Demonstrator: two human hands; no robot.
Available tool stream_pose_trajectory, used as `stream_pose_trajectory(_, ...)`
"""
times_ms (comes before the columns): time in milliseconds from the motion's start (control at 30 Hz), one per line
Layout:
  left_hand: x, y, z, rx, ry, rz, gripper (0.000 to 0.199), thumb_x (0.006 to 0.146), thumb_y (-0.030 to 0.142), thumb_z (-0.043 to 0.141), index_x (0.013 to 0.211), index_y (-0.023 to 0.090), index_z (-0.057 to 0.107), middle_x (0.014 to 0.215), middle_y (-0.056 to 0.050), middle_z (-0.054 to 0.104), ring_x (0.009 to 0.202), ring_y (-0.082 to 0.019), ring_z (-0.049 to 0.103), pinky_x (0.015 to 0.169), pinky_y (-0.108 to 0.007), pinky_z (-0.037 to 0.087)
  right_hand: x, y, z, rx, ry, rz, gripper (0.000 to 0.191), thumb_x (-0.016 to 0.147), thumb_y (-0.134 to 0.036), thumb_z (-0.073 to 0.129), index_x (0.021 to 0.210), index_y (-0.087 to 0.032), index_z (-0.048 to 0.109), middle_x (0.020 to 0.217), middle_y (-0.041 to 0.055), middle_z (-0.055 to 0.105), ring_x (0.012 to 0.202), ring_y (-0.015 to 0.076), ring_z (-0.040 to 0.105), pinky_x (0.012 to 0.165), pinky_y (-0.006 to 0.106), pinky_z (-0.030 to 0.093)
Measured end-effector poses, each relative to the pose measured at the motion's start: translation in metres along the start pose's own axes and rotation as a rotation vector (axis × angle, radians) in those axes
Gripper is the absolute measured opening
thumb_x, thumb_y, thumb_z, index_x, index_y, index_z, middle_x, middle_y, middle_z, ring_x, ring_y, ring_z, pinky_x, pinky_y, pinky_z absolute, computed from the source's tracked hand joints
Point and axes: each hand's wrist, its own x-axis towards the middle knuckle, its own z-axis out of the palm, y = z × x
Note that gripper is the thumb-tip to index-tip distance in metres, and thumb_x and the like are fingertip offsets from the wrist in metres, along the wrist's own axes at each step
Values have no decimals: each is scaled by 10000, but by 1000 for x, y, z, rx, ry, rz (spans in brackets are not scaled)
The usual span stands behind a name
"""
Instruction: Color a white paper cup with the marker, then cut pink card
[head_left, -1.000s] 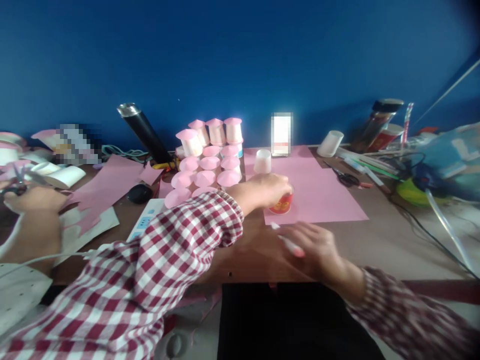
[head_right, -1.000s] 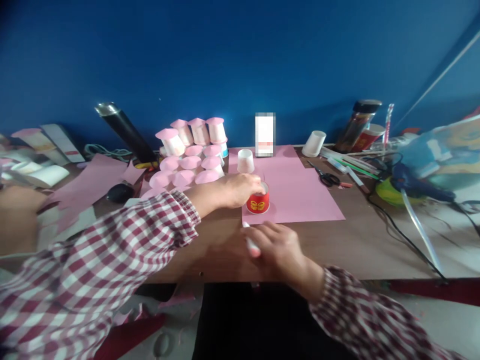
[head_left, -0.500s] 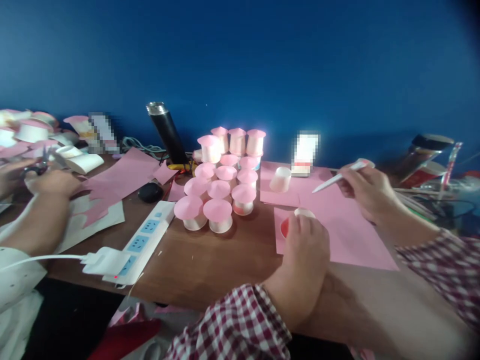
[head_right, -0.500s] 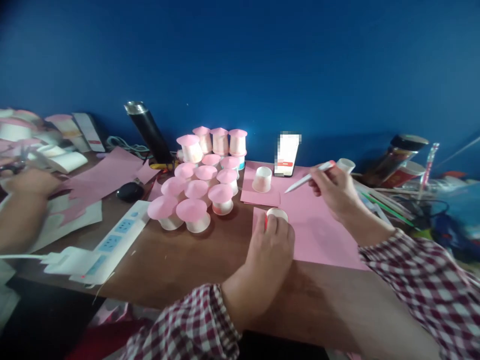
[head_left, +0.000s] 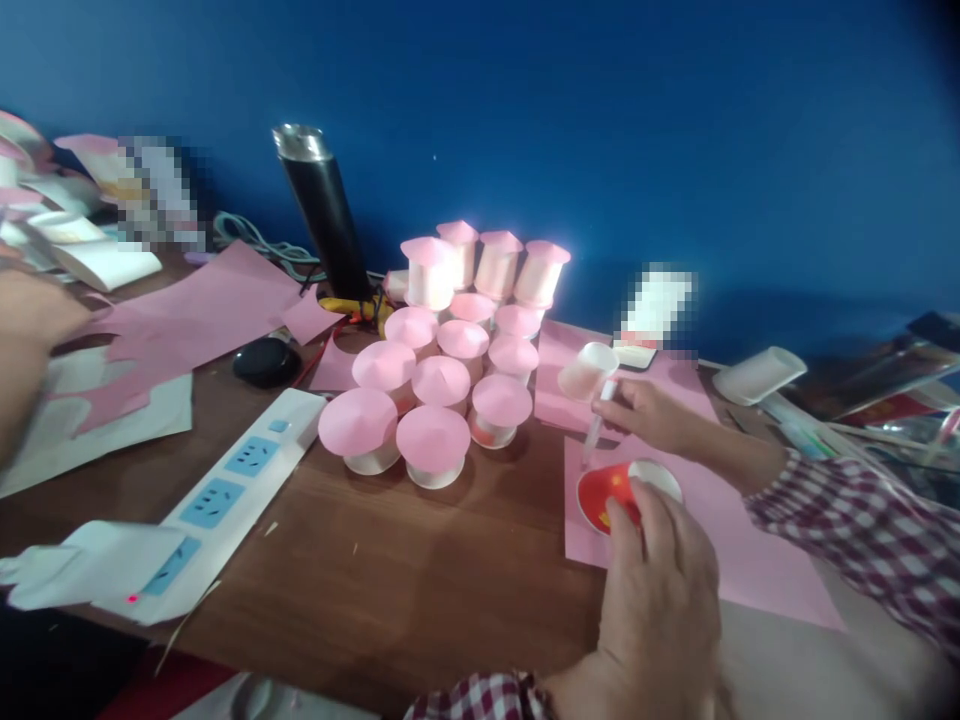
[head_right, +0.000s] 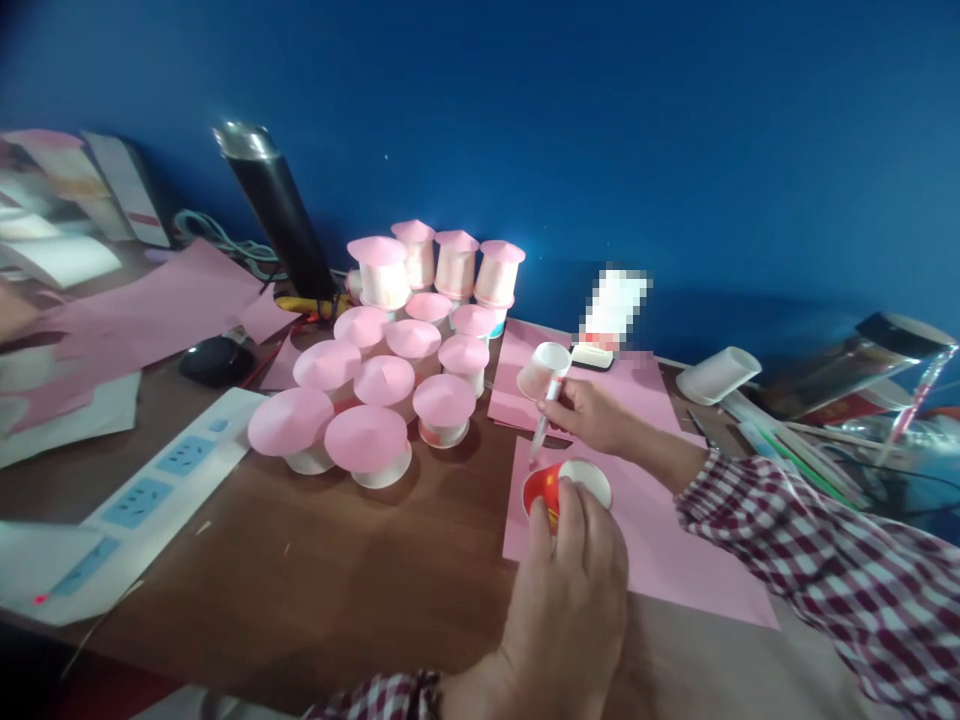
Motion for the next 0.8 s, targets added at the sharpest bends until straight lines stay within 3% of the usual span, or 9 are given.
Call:
stream_pose_trajectory(267, 1, -2, -1, -31, 24, -7, 376, 870, 253, 447, 1169, 127, 637, 1213, -117, 609, 1156, -282, 525, 898, -400, 522, 2, 8, 1, -22, -62, 10, 330, 821, -457, 530, 657, -171, 507, 570, -7, 565, 522, 121, 505, 500, 246, 390)
stream_pose_trajectory(567, 1, -4, -3, -12, 16, -6, 390, 880, 247, 414, 1186, 128, 626, 1225, -113, 598, 1171, -279, 512, 919, -396, 514, 2, 5, 1, 111, -150, 25, 296, 812, -421, 565, 655, -183, 486, 589, -15, 569, 526, 121, 521, 519, 254, 405)
stream_pose_trajectory(800, 2, -3, -3, -21, 39, -22, 377, 883, 213, 411, 1172, 116, 633, 1217, -120, 606, 1152, -271, 530, 891, -374, 531, 4, -1, 6, -13, -211, -57, 281, 846, -392, 522, 669, -183, 460, 580, -44, 488, 510, 92, 419, 497, 236, 323)
